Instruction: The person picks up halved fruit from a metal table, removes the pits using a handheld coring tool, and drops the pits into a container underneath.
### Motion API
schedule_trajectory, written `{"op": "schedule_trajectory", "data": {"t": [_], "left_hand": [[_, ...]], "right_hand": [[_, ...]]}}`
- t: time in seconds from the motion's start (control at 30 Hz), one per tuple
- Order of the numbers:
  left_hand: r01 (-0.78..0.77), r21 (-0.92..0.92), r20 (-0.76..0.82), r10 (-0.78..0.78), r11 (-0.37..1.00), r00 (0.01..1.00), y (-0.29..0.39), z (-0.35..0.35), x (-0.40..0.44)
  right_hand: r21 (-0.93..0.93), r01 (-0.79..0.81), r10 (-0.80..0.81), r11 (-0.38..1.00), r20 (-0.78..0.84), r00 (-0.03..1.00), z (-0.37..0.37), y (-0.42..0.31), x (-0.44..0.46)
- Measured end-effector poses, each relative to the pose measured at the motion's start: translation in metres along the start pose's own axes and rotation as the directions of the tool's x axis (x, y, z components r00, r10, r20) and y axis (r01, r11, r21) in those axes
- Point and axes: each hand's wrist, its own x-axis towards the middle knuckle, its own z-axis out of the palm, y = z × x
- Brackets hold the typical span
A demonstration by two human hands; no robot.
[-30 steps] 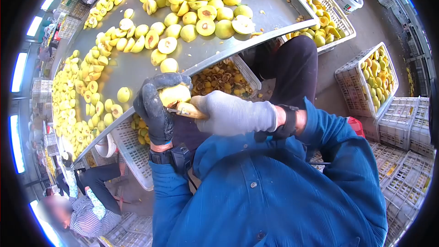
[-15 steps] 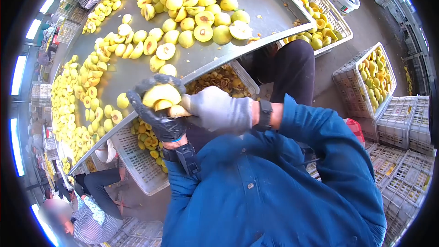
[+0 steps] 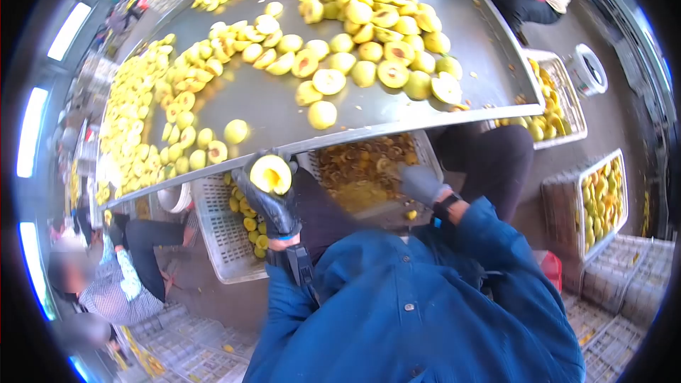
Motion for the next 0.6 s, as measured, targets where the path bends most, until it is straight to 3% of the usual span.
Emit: {"op": "schedule_trajectory", "data": {"t": [0.03, 0.1, 0.13, 0.17, 0.2, 0.23, 0.3, 0.37, 0.47, 0.6], "left_hand": [[-0.077, 0.08, 0.096, 0.07, 0.994, 0.993, 0.003, -0.029, 0.0], [-0.231, 0.196, -0.082, 0.251, 0.953, 0.965, -0.022, -0.128, 0.03], [-0.232, 0.612, -0.082, 0.353, 0.756, 0.932, -0.006, -0.147, 0.036], [-0.154, 0.9, -0.044, 0.438, 0.407, 0.898, 0.006, -0.155, 0.039], [-0.232, 0.958, 0.091, 0.589, 0.167, 0.803, 0.017, -0.147, 0.043], [-0.336, 0.939, 0.228, 0.585, 0.081, 0.778, 0.031, -0.132, 0.049], [-0.525, 0.848, 0.472, 0.561, -0.076, 0.68, 0.049, -0.096, 0.078], [-0.562, 0.816, 0.558, 0.438, -0.135, 0.705, 0.038, -0.084, 0.121], [-0.503, 0.771, 0.611, 0.23, -0.39, 0.757, -0.004, -0.094, 0.196], [-0.497, 0.772, 0.556, 0.042, -0.396, 0.83, -0.003, -0.088, 0.219]], "right_hand": [[0.023, 0.006, -0.007, 1.0, 0.01, 1.0, -0.003, 0.002, 0.002], [0.069, 0.002, -0.004, 0.998, 0.02, 1.0, -0.01, 0.007, 0.007], [0.211, -0.075, 0.093, 0.975, -0.075, 0.993, -0.005, 0.013, 0.013], [0.089, -0.063, 0.062, 0.994, 0.014, 0.998, -0.007, 0.021, 0.016], [-0.028, -0.045, 0.048, 0.999, 0.109, 0.993, -0.007, 0.027, 0.014], [-0.138, -0.023, 0.051, 0.99, 0.201, 0.978, -0.004, 0.027, 0.01], [-0.045, -0.044, 0.047, 0.998, 0.056, 0.997, -0.004, 0.018, 0.011], [0.009, -0.063, 0.064, 0.998, -0.064, 0.996, -0.01, -0.005, 0.01], [0.027, -0.026, 0.028, 0.999, -0.075, 0.997, -0.015, -0.006, -0.003], [0.136, -0.058, 0.07, 0.989, -0.091, 0.993, -0.041, -0.022, -0.029]]}}
